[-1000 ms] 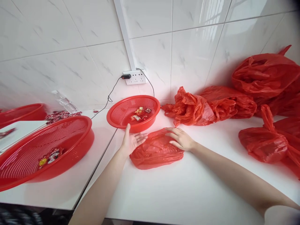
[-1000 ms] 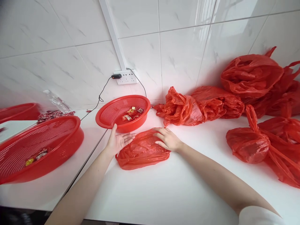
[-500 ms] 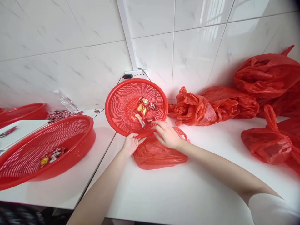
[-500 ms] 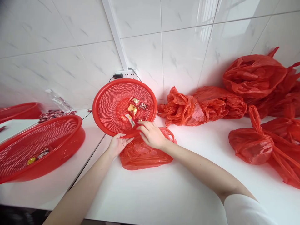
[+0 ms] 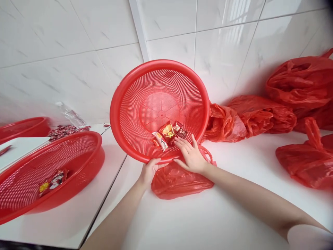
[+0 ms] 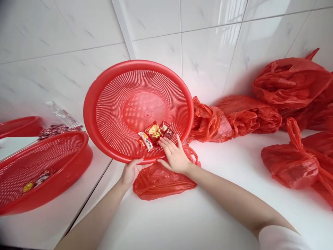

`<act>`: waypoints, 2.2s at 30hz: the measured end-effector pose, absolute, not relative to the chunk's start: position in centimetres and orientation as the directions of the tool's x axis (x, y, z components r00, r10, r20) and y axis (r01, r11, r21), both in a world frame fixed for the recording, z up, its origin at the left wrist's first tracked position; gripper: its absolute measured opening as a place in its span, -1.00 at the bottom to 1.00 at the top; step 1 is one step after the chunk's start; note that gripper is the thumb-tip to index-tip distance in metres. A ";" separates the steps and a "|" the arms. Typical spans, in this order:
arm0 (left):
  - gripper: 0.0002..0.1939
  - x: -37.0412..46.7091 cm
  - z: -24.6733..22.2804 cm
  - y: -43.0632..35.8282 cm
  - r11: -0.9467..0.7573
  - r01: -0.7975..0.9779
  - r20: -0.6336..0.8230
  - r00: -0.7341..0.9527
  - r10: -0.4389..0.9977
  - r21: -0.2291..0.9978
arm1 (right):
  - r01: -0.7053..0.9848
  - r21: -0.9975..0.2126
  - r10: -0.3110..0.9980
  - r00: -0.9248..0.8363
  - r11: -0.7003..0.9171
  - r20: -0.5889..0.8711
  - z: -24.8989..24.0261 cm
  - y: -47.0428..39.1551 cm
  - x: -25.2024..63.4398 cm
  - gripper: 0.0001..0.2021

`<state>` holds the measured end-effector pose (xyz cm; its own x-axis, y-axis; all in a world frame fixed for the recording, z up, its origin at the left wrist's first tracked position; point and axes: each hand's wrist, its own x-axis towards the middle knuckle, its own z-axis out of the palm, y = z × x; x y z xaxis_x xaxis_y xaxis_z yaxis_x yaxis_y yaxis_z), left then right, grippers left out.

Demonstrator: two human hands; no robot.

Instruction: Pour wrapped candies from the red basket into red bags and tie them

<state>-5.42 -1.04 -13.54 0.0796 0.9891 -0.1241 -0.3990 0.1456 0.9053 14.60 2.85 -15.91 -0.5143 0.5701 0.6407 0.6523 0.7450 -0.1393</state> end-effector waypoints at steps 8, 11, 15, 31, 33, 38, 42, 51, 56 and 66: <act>-0.67 -4.6 -15.2 -1.3 0.147 -0.414 -0.127 0.075 0.989 0.898 | 0.582 -0.210 0.594 -0.617 0.786 0.515 -16.3 3.3 14.8 -0.25; -0.65 -5.1 -15.3 -0.7 0.204 -0.414 -0.181 0.094 0.979 0.887 | 0.442 -0.378 0.581 -0.653 0.814 0.486 -15.8 3.6 15.4 -0.51; -0.63 -5.9 -15.5 0.4 0.206 -0.405 -0.200 0.059 0.978 0.891 | 0.211 -0.757 0.731 -0.508 0.619 0.456 -15.2 3.8 15.7 -0.71; -0.73 -6.3 -15.7 0.8 0.248 -0.432 -0.221 0.111 0.969 0.867 | 0.250 -0.803 0.753 -0.569 0.541 0.330 -14.0 3.0 16.2 -0.65; -0.72 -6.0 -15.6 0.6 0.211 -0.412 -0.193 0.085 0.977 0.886 | 0.385 -0.633 0.710 -0.578 0.671 0.402 -13.8 2.6 16.3 -0.64; -0.58 -5.1 -15.4 -0.4 0.196 -0.365 -0.159 0.131 0.979 0.910 | 0.493 -0.540 0.731 -0.476 0.682 0.488 -14.3 1.9 15.7 -0.72; -0.57 -4.3 -15.2 -1.4 0.229 -0.375 -0.173 0.176 0.969 0.898 | 0.500 -0.675 0.836 -0.397 0.543 0.378 -15.2 2.2 15.6 -0.58; -0.57 -4.9 -14.9 -0.6 0.227 -0.368 -0.206 0.095 0.974 0.902 | 0.144 -0.931 0.912 -0.298 0.334 0.281 -15.9 4.0 15.5 -0.67; -0.58 -5.4 -14.9 -0.2 0.211 -0.383 -0.197 0.075 0.978 0.899 | -0.141 -0.988 0.959 -0.268 0.060 0.096 -15.4 3.9 15.3 -0.61; -0.58 -6.0 -14.6 0.1 0.225 -0.430 -0.223 0.055 0.973 0.874 | -0.377 -0.922 0.924 -0.378 -0.094 0.060 -15.0 3.8 15.5 -0.58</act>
<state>-6.00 0.13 -14.64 0.0546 0.9732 -0.2235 -0.4303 0.2249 0.8742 15.49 3.84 -15.03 -0.3776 0.9240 0.0600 -0.3768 -0.0941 -0.9215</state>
